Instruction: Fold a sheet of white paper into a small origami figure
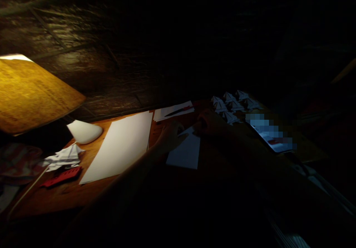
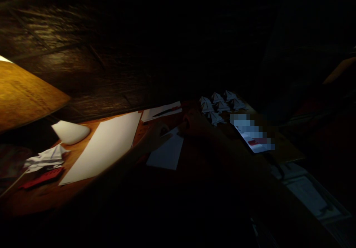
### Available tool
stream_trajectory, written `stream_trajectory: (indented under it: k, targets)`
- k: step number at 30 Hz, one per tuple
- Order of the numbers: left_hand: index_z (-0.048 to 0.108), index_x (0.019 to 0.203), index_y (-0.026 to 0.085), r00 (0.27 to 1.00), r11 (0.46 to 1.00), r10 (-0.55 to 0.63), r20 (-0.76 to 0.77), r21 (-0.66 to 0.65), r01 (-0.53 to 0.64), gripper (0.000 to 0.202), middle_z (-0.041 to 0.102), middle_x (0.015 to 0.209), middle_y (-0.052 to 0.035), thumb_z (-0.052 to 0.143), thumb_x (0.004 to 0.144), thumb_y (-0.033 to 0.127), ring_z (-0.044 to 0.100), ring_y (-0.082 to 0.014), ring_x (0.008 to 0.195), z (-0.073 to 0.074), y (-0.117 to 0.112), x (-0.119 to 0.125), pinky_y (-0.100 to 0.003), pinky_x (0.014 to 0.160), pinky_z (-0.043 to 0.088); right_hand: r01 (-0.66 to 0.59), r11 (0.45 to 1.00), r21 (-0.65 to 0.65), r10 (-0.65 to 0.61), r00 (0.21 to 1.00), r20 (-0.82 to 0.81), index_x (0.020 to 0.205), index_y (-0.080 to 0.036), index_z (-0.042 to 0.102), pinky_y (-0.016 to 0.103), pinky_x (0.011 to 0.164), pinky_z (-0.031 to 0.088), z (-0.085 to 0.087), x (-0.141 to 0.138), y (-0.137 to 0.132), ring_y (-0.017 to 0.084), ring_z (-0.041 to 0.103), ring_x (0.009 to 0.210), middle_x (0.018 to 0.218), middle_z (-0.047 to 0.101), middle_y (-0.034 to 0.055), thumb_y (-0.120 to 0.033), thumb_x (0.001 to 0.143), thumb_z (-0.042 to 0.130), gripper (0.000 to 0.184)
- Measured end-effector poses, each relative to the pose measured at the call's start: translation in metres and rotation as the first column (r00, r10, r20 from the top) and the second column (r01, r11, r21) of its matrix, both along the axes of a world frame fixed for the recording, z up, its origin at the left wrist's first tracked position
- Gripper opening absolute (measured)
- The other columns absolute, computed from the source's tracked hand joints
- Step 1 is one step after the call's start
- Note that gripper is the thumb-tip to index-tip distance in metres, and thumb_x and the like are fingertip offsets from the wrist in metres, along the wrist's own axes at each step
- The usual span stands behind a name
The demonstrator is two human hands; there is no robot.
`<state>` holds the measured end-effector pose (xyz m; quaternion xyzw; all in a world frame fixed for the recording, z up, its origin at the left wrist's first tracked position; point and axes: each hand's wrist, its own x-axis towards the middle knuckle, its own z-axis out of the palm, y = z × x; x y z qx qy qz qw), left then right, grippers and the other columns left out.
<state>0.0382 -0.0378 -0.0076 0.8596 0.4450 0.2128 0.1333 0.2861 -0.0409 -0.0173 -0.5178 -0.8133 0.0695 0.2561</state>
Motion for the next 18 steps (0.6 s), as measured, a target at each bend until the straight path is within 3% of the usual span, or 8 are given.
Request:
stream_trajectory:
  k: [9,15,18]
  targets:
    - [0.059,0.088,0.020,0.998,0.998,-0.024,0.062,-0.048,0.027,0.021,0.062,0.090,-0.0043,0.073,0.080,0.034,0.057,-0.0218,0.084,-0.005,0.006,-0.003,-0.036,0.076,0.042,-0.013,1.000,0.001,0.013,1.000,-0.020,0.121,-0.015,0.062,0.048,0.096,0.046,-0.002,0.001,0.004,0.036,0.056,0.116,0.125,0.060,0.0185,-0.059,0.067,0.085,0.074]
    - [0.055,0.087,0.021,0.986,0.988,-0.013,0.166,-0.148,0.038,0.025,0.060,0.076,0.0021,0.076,0.076,0.030,0.053,-0.0152,0.068,-0.005,0.006,-0.003,-0.029,0.065,0.037,-0.085,0.996,0.000,0.085,0.994,-0.071,0.092,-0.016,0.071,0.037,0.086,0.047,-0.002,0.004,0.011,0.025,0.060,0.100,0.106,0.064,0.0129,-0.028,0.085,0.070,0.014]
    - [0.054,0.092,0.021,0.967,0.983,-0.030,0.253,-0.170,0.075,0.030,0.063,0.079,0.0025,0.077,0.074,0.027,0.054,-0.0137,0.068,-0.007,0.006,-0.002,-0.028,0.065,0.038,-0.092,0.996,-0.008,0.090,0.990,-0.109,0.092,-0.016,0.070,0.035,0.082,0.047,0.000,0.004,0.011,0.023,0.062,0.094,0.102,0.065,0.0110,-0.020,0.083,0.068,0.010]
